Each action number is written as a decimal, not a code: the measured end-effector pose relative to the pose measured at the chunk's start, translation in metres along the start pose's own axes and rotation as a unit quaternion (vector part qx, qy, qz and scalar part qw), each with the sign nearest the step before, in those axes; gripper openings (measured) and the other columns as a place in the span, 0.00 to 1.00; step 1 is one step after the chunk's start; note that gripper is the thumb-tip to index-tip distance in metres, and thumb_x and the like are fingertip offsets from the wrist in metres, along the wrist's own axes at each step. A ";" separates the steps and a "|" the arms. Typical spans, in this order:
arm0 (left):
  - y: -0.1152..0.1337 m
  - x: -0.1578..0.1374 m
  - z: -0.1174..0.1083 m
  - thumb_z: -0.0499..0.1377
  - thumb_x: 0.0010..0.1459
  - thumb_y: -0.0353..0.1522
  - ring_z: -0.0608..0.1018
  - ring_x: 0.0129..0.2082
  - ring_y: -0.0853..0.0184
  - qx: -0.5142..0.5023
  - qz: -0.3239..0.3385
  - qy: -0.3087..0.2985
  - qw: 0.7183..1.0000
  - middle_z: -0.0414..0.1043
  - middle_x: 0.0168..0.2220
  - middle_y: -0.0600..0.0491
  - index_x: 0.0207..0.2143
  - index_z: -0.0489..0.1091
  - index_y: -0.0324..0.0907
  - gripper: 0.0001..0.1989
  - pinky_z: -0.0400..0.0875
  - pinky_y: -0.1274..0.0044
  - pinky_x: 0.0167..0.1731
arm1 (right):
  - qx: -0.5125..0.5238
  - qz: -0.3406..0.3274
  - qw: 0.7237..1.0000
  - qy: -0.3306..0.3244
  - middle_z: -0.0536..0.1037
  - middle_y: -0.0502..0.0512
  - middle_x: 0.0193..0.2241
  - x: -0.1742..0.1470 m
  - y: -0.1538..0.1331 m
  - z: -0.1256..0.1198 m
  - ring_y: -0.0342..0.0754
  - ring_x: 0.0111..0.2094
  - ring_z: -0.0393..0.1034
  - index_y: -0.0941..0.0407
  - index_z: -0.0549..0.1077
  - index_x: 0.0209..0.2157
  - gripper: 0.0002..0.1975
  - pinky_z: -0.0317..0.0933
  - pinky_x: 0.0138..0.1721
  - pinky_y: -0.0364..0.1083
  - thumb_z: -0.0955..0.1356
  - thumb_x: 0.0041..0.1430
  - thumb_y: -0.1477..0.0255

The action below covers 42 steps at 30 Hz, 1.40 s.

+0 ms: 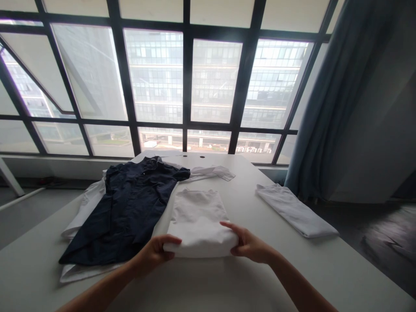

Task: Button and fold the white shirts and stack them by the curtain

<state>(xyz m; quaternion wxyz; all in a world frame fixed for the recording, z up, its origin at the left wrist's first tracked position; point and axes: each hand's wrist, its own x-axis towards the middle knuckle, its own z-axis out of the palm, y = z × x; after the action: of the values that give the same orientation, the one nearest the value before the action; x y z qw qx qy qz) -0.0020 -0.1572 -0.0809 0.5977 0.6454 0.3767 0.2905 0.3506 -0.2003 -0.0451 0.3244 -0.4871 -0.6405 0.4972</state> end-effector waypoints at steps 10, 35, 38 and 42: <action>0.012 -0.002 0.000 0.71 0.37 0.52 0.74 0.30 0.65 0.046 -0.042 0.021 0.998 0.76 0.31 0.49 0.39 0.79 0.35 0.34 0.67 0.76 0.32 | -0.069 0.041 0.997 -0.005 0.76 0.59 0.45 -0.009 -0.008 -0.009 0.54 0.43 0.71 0.58 0.65 0.63 0.44 0.66 0.47 0.51 0.76 0.45 0.61; 0.037 -0.019 0.016 0.64 0.53 0.38 0.72 0.28 0.63 0.438 -0.023 0.101 0.893 0.68 0.22 0.54 0.30 0.79 0.43 0.08 0.61 0.74 0.33 | -0.328 0.133 0.930 0.096 0.79 0.61 0.36 -0.012 -0.012 0.008 0.58 0.40 0.73 0.59 0.69 0.60 0.39 0.63 0.44 0.51 0.75 0.43 0.70; 0.047 -0.012 0.033 0.60 0.58 0.35 0.74 0.35 0.60 0.483 0.082 0.069 0.869 0.75 0.29 0.50 0.29 0.78 0.43 0.08 0.65 0.71 0.42 | -0.427 0.041 0.887 0.172 0.78 0.65 0.47 -0.006 -0.020 0.033 0.62 0.50 0.70 0.55 0.71 0.58 0.28 0.59 0.53 0.56 0.70 0.54 0.70; 0.043 0.012 0.066 0.52 0.66 0.36 0.71 0.55 0.56 0.499 0.228 -0.015 0.836 0.72 0.55 0.44 0.52 0.73 0.43 0.17 0.60 0.64 0.58 | -0.487 -0.108 0.854 0.146 0.63 0.66 0.64 0.013 -0.018 0.071 0.60 0.65 0.54 0.59 0.64 0.63 0.27 0.42 0.66 0.59 0.63 0.65 0.68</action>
<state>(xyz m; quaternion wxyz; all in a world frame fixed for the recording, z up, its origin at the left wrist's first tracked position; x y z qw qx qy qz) 0.0651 -0.1836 -0.0473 0.1167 0.9281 0.3036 0.1812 0.2771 -0.2111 -0.0502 0.1875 -0.5778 -0.7943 0.0069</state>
